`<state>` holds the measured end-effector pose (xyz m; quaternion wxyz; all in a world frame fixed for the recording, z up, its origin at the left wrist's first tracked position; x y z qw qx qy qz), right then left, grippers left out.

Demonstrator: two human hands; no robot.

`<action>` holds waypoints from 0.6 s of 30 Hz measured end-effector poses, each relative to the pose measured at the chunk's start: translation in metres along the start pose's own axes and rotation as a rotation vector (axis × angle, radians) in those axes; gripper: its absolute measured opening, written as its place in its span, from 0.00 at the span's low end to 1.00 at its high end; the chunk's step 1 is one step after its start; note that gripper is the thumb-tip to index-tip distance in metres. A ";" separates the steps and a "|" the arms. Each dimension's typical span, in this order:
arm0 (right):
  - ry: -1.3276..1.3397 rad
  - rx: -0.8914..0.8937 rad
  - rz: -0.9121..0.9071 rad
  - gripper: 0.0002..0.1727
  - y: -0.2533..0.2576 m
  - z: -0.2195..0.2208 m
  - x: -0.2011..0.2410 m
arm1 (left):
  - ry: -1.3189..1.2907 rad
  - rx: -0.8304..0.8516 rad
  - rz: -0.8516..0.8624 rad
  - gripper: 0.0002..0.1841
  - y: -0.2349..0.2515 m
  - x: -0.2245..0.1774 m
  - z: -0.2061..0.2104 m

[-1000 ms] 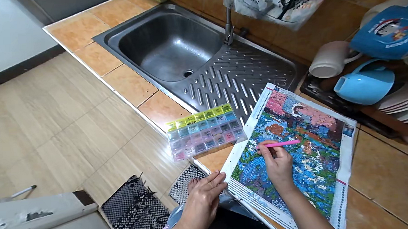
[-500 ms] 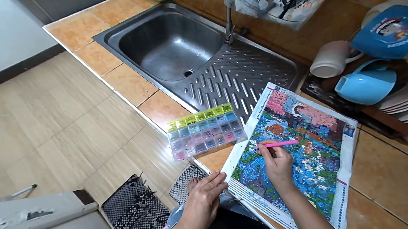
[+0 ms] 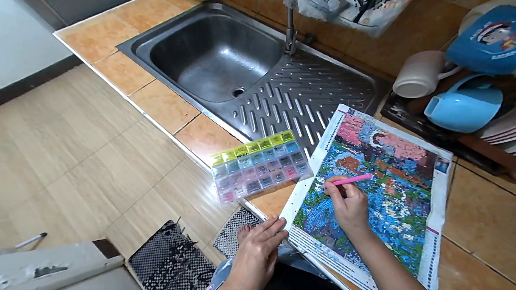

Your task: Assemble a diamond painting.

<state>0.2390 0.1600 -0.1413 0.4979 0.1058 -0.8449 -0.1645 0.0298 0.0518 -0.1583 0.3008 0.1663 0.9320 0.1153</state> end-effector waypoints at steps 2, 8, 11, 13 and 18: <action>0.006 0.005 0.004 0.13 0.000 0.000 -0.001 | 0.003 -0.005 -0.001 0.19 0.000 0.000 0.000; -0.018 0.025 0.008 0.13 0.001 -0.001 0.001 | -0.003 -0.016 0.009 0.18 0.000 0.000 0.001; -0.020 0.025 0.008 0.13 0.002 -0.002 0.001 | -0.004 -0.020 0.008 0.18 0.000 -0.001 0.001; -0.024 0.026 0.002 0.13 0.002 -0.002 0.001 | -0.009 -0.015 0.007 0.18 0.000 -0.001 0.001; -0.067 0.071 -0.105 0.14 0.001 0.001 0.003 | -0.007 0.004 -0.008 0.18 0.000 0.000 0.001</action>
Point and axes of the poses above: each hand's wrist, its own y-axis towards the middle knuckle, its own z-axis out of the palm, x = y × z, the point moved 4 cm from there along y, towards the middle knuckle, and after that the axes turned 12 degrees about y, right-handed, at the moved point
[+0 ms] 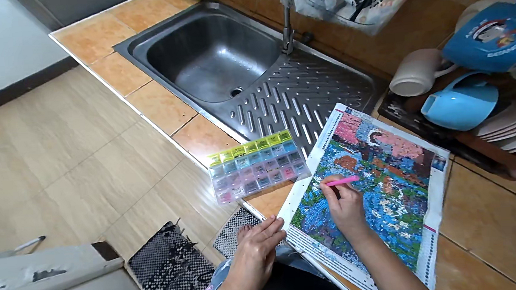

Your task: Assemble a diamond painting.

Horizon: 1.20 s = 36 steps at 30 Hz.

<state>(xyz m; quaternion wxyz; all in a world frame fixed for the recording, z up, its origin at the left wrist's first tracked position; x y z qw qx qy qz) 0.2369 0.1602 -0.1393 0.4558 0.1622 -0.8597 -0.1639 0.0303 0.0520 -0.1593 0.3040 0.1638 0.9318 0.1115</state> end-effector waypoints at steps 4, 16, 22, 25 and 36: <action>0.085 -0.014 0.103 0.12 0.002 -0.001 -0.001 | 0.003 0.007 0.002 0.18 0.001 0.000 -0.001; 0.242 -0.078 0.277 0.10 0.003 -0.003 -0.005 | 0.008 0.009 0.001 0.19 0.001 0.000 -0.002; 0.181 -0.049 0.239 0.10 0.003 -0.003 -0.003 | -0.001 0.008 -0.002 0.19 0.000 0.000 -0.001; 0.162 -0.029 0.245 0.09 0.005 -0.003 -0.003 | 0.005 0.011 -0.006 0.19 0.001 0.000 -0.001; 0.205 -0.049 0.219 0.11 0.004 -0.001 -0.005 | 0.015 -0.001 0.001 0.19 0.001 0.000 -0.001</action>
Point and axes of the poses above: each hand's wrist, its own y-axis towards the middle knuckle, its own z-axis out of the palm, x = y × z, the point moved 4 cm from there along y, towards the middle knuckle, and after that the axes turned 12 degrees about y, right-handed, at the moved point
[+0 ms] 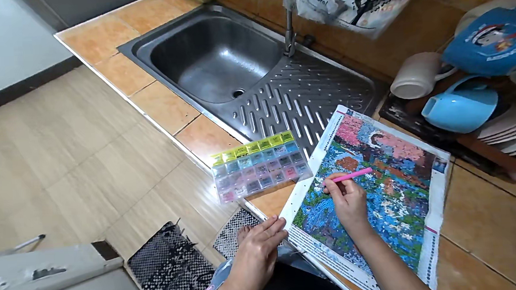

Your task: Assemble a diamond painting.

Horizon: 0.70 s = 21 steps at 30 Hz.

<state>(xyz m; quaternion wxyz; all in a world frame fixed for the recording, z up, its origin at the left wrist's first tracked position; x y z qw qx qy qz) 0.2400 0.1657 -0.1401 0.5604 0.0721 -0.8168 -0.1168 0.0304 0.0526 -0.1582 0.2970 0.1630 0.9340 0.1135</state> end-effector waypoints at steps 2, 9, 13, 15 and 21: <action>-0.028 0.003 -0.010 0.11 0.000 0.001 -0.001 | 0.001 -0.006 0.000 0.19 0.000 0.000 0.000; -0.112 0.045 -0.035 0.12 0.002 0.001 0.000 | -0.009 -0.015 0.008 0.19 -0.001 0.001 0.000; -0.011 0.023 0.017 0.10 0.001 0.000 0.002 | -0.009 -0.020 0.006 0.18 0.000 0.000 -0.001; 0.045 -0.005 0.070 0.09 0.001 -0.001 0.004 | -0.012 -0.015 0.003 0.18 -0.001 0.000 0.000; 0.024 -0.014 0.047 0.09 0.001 -0.001 0.002 | -0.018 -0.013 0.009 0.18 -0.001 0.000 -0.001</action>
Point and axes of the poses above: each hand's wrist, its own y-axis towards the middle knuckle, its own z-axis out of the palm, x = y × z, the point moved 4 cm from there along y, towards the middle knuckle, and after that the axes turned 12 degrees about y, right-handed, at the moved point
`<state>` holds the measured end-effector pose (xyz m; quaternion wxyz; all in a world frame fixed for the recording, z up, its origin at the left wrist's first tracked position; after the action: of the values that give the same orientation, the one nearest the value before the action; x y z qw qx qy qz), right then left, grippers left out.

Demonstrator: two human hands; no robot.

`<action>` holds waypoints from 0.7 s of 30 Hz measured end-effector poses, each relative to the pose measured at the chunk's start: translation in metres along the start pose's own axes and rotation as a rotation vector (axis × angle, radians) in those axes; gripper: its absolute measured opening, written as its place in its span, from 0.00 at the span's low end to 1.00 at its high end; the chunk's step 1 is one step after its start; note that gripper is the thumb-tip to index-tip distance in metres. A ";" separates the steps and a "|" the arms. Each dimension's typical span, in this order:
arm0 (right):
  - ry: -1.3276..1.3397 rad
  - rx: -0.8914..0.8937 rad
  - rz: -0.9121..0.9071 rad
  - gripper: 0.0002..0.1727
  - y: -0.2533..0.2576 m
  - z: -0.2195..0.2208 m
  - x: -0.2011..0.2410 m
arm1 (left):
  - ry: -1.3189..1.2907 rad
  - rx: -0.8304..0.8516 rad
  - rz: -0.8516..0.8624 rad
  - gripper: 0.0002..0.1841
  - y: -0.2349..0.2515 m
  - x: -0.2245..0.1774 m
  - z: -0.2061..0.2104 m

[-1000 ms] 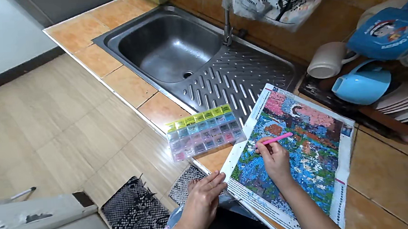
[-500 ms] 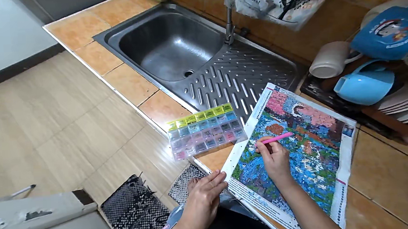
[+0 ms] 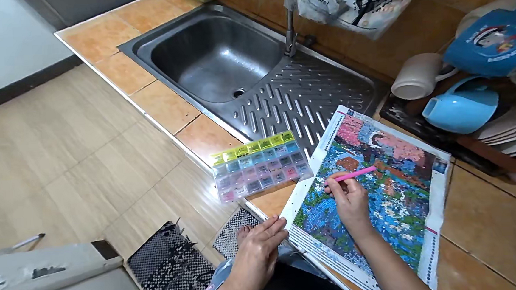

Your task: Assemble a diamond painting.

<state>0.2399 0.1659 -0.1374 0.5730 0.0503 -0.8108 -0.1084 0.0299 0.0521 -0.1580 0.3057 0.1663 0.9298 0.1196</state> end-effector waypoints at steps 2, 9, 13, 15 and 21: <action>-0.020 -0.003 -0.001 0.09 -0.001 0.001 0.000 | 0.001 -0.001 0.000 0.18 0.000 0.000 0.000; -0.073 0.033 -0.014 0.09 0.001 0.001 0.000 | -0.002 0.010 -0.005 0.18 0.000 0.000 0.000; -0.091 0.042 -0.030 0.10 0.002 0.001 0.000 | -0.001 0.003 -0.005 0.19 0.000 0.000 0.000; -0.055 0.028 -0.018 0.10 0.002 0.001 0.000 | 0.006 -0.003 -0.003 0.19 0.000 0.000 0.001; 0.038 -0.014 0.050 0.09 0.003 -0.002 -0.001 | -0.002 0.007 0.000 0.19 0.000 0.000 0.000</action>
<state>0.2426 0.1684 -0.1372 0.5911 0.0281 -0.8000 -0.0989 0.0302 0.0517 -0.1584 0.3062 0.1675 0.9299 0.1161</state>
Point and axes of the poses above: each hand's wrist, its own y-axis towards the middle knuckle, its own z-axis out of the palm, x = y × z, the point moved 4 cm from there along y, towards the middle knuckle, and after that the axes turned 12 degrees about y, right-handed, at the moved point
